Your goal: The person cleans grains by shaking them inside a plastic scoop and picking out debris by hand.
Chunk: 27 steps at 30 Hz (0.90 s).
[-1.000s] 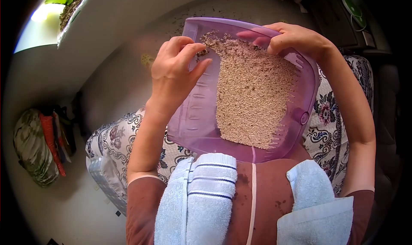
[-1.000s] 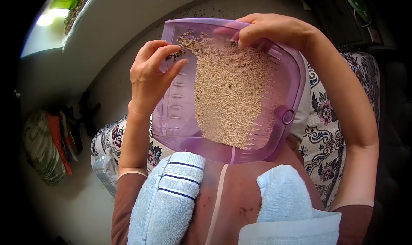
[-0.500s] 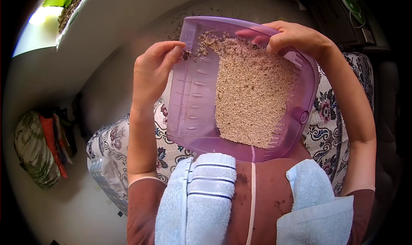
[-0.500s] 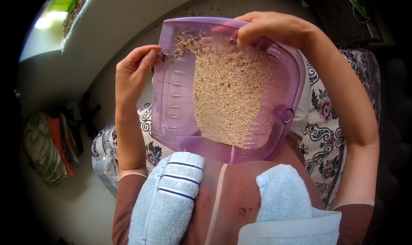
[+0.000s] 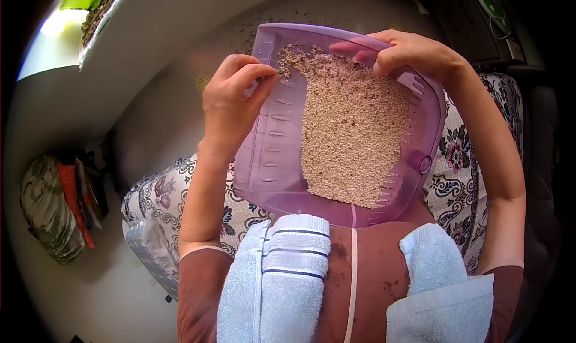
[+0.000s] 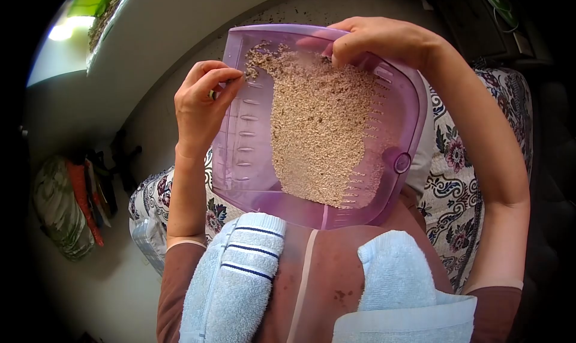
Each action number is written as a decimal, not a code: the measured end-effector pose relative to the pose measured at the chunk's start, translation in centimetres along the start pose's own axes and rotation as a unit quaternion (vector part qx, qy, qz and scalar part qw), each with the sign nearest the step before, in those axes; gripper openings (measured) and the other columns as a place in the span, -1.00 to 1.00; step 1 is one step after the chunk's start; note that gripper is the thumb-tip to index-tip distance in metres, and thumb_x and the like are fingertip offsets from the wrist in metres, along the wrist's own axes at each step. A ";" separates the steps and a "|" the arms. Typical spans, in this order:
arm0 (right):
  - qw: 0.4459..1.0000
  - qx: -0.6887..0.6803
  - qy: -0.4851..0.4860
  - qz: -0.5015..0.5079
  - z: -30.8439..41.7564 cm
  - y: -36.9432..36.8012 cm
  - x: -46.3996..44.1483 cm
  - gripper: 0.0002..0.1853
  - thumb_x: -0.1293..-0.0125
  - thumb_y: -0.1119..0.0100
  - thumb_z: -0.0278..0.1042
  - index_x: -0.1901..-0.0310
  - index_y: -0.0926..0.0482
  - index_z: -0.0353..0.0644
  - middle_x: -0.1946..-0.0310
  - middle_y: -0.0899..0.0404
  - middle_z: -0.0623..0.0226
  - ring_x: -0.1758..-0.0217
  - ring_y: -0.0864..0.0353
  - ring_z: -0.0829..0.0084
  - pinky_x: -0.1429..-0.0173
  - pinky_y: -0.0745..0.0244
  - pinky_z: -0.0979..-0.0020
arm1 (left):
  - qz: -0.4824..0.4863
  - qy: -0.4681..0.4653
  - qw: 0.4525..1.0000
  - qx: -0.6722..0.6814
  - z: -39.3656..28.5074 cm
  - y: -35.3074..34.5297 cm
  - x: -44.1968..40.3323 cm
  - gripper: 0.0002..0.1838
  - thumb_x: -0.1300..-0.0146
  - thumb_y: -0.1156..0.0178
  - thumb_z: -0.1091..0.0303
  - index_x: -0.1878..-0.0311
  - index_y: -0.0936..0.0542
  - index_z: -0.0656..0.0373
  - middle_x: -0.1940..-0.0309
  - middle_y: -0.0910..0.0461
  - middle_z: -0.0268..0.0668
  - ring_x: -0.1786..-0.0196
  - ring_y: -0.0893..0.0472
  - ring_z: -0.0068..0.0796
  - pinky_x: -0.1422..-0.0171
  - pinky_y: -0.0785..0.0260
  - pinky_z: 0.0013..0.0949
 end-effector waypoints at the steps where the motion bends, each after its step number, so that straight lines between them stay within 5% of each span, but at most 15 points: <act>1: 1.000 0.000 0.001 0.002 0.0 0.0 0.0 -0.30 0.11 -0.07 -0.33 -0.24 -0.53 -0.01 0.13 -0.52 0.27 0.21 -0.42 0.61 0.11 -0.36 0.61 | 0.000 0.007 1.000 0.007 0.1 0.0 -0.1 -0.87 -0.09 -0.36 0.55 0.26 -0.68 0.22 0.29 -0.61 -0.35 0.35 -0.57 -0.63 0.28 -0.46 -0.55; 11: 1.000 -0.003 -0.003 0.000 -0.2 0.4 0.3 -0.29 0.14 -0.09 -0.33 -0.23 -0.54 -0.02 0.13 -0.52 0.24 0.23 -0.43 0.60 0.14 -0.37 0.61 | -0.092 -0.037 0.992 -0.072 3.1 2.1 -1.2 -0.87 -0.14 -0.32 0.54 0.22 -0.69 0.21 0.22 -0.62 -0.33 0.33 -0.61 -0.59 0.25 -0.48 -0.55; 17: 1.000 -0.010 0.000 -0.002 0.0 0.0 0.1 -0.28 0.13 -0.09 -0.33 -0.25 -0.52 -0.03 0.12 -0.50 0.27 0.27 -0.39 0.61 0.15 -0.36 0.60 | 0.002 -0.059 0.998 -0.025 -0.9 -0.2 -0.9 -0.87 -0.02 -0.40 0.40 0.34 -0.67 0.10 0.29 -0.59 -0.36 0.36 -0.62 -0.39 0.28 -0.48 -0.39; 20: 1.000 -0.006 0.004 0.009 -0.2 0.1 0.1 -0.28 0.13 -0.09 -0.34 -0.25 -0.52 -0.02 0.13 -0.49 0.28 0.27 -0.39 0.61 0.15 -0.35 0.61 | 0.018 -0.062 0.996 -0.066 -1.3 -0.8 -1.1 -0.89 -0.08 -0.38 0.48 0.29 -0.69 0.18 0.32 -0.58 -0.36 0.37 -0.60 -0.60 0.30 -0.49 -0.53; 27: 1.000 -0.009 0.009 -0.005 -0.2 0.3 0.4 -0.30 0.11 -0.08 -0.32 -0.24 -0.53 -0.02 0.14 -0.51 0.28 0.25 -0.39 0.61 0.13 -0.34 0.61 | 0.017 -0.089 0.991 -0.093 -1.7 -1.1 -1.7 -0.92 -0.16 -0.31 0.48 0.30 -0.61 0.23 0.31 -0.57 -0.34 0.38 -0.59 -0.53 0.28 -0.47 -0.45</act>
Point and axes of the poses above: each hand's wrist, its own x-axis away from the middle knuckle, its own y-axis out of the back of the hand, z = x × y, the point moved 8 cm from there along -x, towards the middle knuckle
